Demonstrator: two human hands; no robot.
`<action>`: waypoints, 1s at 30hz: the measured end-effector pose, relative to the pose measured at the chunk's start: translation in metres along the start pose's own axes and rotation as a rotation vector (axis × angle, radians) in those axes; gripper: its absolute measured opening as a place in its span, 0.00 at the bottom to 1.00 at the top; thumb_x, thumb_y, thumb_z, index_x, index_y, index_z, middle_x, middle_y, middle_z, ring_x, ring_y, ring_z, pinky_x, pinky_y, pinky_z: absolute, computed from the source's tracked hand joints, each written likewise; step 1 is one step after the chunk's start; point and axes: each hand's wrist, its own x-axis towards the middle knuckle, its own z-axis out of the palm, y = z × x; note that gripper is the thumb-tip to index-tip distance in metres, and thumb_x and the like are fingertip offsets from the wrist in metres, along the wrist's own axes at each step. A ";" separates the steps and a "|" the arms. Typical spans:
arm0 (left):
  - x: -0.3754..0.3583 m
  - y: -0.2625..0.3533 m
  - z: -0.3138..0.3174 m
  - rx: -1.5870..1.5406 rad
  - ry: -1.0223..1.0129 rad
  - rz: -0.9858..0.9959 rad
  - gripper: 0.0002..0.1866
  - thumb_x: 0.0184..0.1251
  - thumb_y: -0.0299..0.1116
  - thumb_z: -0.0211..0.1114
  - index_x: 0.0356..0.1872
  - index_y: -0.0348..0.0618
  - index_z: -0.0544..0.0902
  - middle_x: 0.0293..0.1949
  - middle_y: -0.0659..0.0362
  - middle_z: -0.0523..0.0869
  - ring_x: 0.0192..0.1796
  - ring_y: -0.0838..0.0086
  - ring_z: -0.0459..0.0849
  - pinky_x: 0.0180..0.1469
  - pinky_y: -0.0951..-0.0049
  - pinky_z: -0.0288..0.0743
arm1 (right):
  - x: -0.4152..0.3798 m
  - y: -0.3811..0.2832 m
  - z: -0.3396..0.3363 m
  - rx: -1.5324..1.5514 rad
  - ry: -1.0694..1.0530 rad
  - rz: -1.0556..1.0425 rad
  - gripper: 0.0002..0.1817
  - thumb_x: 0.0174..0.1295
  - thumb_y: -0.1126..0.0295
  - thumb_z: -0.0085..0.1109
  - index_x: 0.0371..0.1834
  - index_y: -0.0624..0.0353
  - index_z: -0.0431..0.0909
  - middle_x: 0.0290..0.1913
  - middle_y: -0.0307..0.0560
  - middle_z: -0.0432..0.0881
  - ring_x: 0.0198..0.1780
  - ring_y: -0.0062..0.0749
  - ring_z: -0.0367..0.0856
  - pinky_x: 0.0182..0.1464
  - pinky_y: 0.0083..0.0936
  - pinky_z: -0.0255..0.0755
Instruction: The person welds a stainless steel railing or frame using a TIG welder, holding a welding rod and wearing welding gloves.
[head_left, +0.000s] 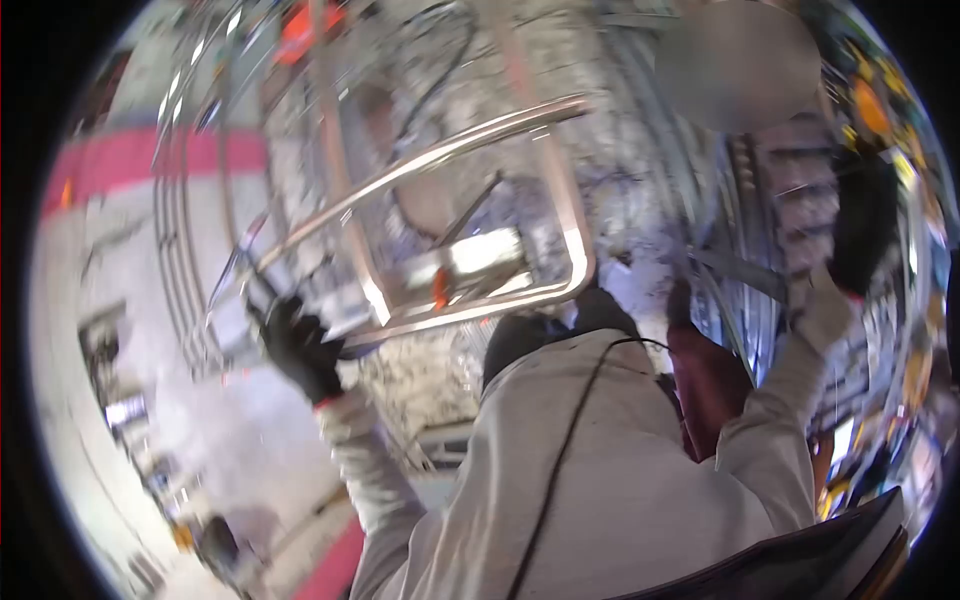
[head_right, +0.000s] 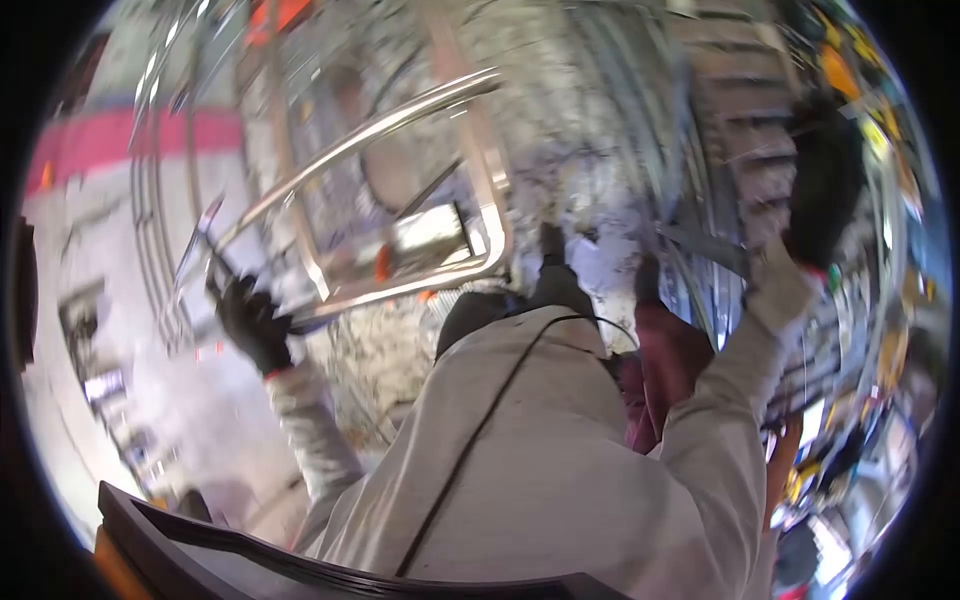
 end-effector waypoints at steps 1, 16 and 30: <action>-0.009 0.012 0.011 0.001 0.022 -0.028 0.20 0.78 0.43 0.66 0.63 0.43 0.85 0.50 0.56 0.90 0.35 0.71 0.84 0.28 0.73 0.77 | -0.004 -0.021 0.056 0.372 -0.087 0.048 0.28 0.87 0.59 0.49 0.84 0.60 0.69 0.78 0.58 0.79 0.75 0.44 0.80 0.81 0.49 0.68; -0.012 0.009 0.003 -0.230 -0.114 0.042 0.36 0.84 0.42 0.66 0.85 0.40 0.65 0.48 0.53 0.92 0.34 0.76 0.86 0.33 0.77 0.79 | -0.045 0.000 0.360 0.853 -0.785 0.373 0.27 0.92 0.62 0.38 0.84 0.68 0.63 0.75 0.60 0.79 0.74 0.46 0.80 0.76 0.49 0.76; -0.011 0.014 0.002 -0.181 -0.159 -0.009 0.36 0.83 0.38 0.64 0.87 0.43 0.65 0.50 0.55 0.92 0.34 0.80 0.84 0.33 0.79 0.72 | -0.029 -0.087 0.357 -0.605 -0.657 -0.198 0.28 0.92 0.57 0.35 0.77 0.70 0.71 0.69 0.64 0.84 0.63 0.49 0.90 0.67 0.43 0.84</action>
